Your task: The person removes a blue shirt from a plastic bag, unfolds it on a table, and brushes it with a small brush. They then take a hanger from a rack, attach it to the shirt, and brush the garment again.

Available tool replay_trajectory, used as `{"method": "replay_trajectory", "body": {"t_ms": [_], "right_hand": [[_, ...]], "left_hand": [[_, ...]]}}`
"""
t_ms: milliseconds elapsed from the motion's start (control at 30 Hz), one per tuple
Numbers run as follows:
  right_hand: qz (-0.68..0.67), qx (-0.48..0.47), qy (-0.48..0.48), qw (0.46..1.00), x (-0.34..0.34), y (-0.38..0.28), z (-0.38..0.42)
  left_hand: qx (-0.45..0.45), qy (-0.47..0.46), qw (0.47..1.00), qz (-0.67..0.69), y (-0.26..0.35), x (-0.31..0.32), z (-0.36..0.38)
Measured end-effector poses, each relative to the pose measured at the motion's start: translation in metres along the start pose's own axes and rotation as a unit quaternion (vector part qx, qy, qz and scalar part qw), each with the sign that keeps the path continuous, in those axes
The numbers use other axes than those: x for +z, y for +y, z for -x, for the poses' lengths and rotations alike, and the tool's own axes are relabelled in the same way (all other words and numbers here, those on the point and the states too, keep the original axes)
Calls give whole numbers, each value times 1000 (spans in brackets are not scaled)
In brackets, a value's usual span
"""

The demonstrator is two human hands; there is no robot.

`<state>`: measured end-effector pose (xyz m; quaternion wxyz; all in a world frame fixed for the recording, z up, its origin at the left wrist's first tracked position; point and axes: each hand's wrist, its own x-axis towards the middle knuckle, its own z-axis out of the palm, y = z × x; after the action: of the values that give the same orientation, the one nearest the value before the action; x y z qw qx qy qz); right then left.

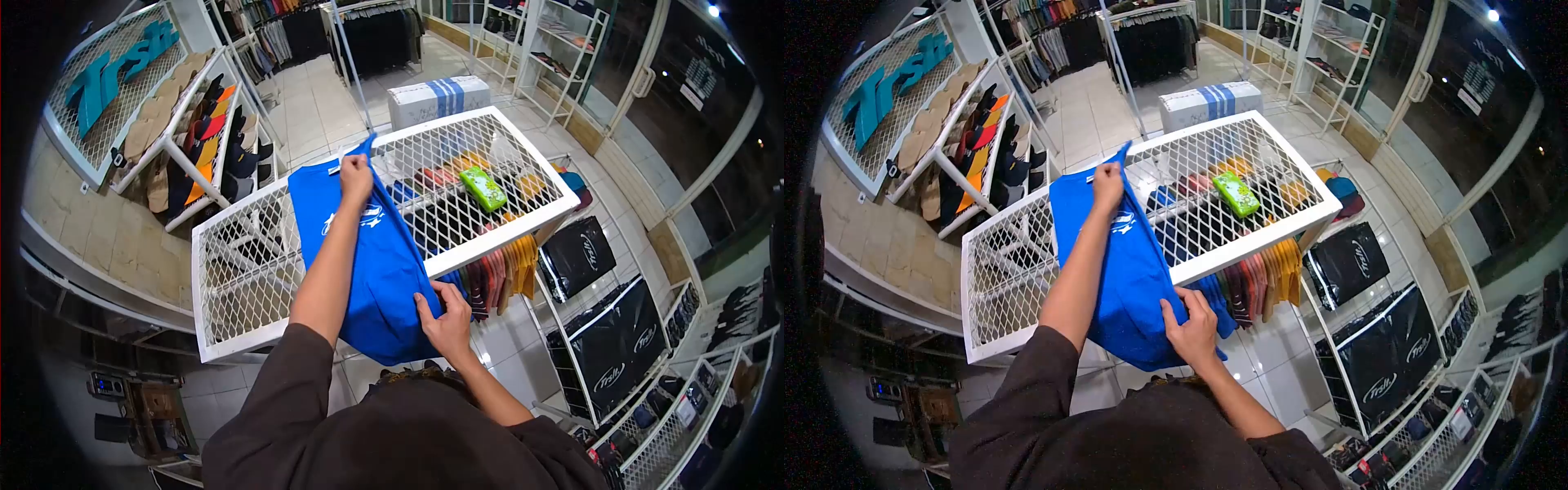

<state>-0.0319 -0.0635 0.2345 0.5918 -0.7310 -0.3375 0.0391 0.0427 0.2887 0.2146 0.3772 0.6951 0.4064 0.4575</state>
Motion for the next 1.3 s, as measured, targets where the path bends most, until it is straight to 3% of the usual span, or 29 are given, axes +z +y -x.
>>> {"method": "replay_trajectory", "body": {"t_ms": [67, 167, 200, 300, 367, 433, 600, 633, 767, 900, 933, 967, 1000, 1033, 1100, 1300], "right_hand": [[-1, -84, -34, 996, 7, -21, 0], [-26, -182, -300, 936, 9, -52, -9], [-61, -186, -313, 929, 18, -48, -16], [-105, -117, -195, 968, 50, -40, -72], [-25, -55, -178, 982, 76, -25, -136], [17, -134, -130, 982, 110, -1, -187], [-107, -98, -242, 959, 198, 40, -274], [-164, -14, -279, 946, 209, 39, -280], [-121, -44, -323, 938, 225, 41, -292], [-153, -1, -324, 934, 223, 42, -292], [-202, 4, -299, 933, 225, 41, -290], [-200, 4, -304, 931, 224, 39, -291], [-216, 34, -304, 927, 219, 37, -291], [-232, 66, -303, 922, 215, 35, -290], [-225, 80, -306, 921, 211, 32, -289], [-256, 45, -307, 915, 208, 32, -287]], "left_hand": [[-72, -19, 990, 118, -18, -39, -16], [-131, -51, 951, 277, -39, -96, -21], [-156, -77, 914, 366, -43, -111, -18], [-144, -82, 892, 420, -50, -129, -2], [-148, -60, 885, 436, -41, -129, 6], [-166, -56, 859, 481, -36, -128, 12], [-127, -90, 835, 527, -66, -116, 3], [-123, -85, 835, 530, -56, -117, 4], [-152, -81, 835, 522, -32, -122, 10], [-130, -56, 887, 440, -43, -122, 5], [-56, 33, 989, 133, -32, -129, 9], [22, 115, 975, -190, -21, -136, 14], [40, 183, 949, -255, -20, -138, 19], [51, 236, 923, -300, -28, -137, 20], [16, 213, 903, -373, -29, -139, 27], [-7, 175, 913, -368, -22, -140, 24]]}}
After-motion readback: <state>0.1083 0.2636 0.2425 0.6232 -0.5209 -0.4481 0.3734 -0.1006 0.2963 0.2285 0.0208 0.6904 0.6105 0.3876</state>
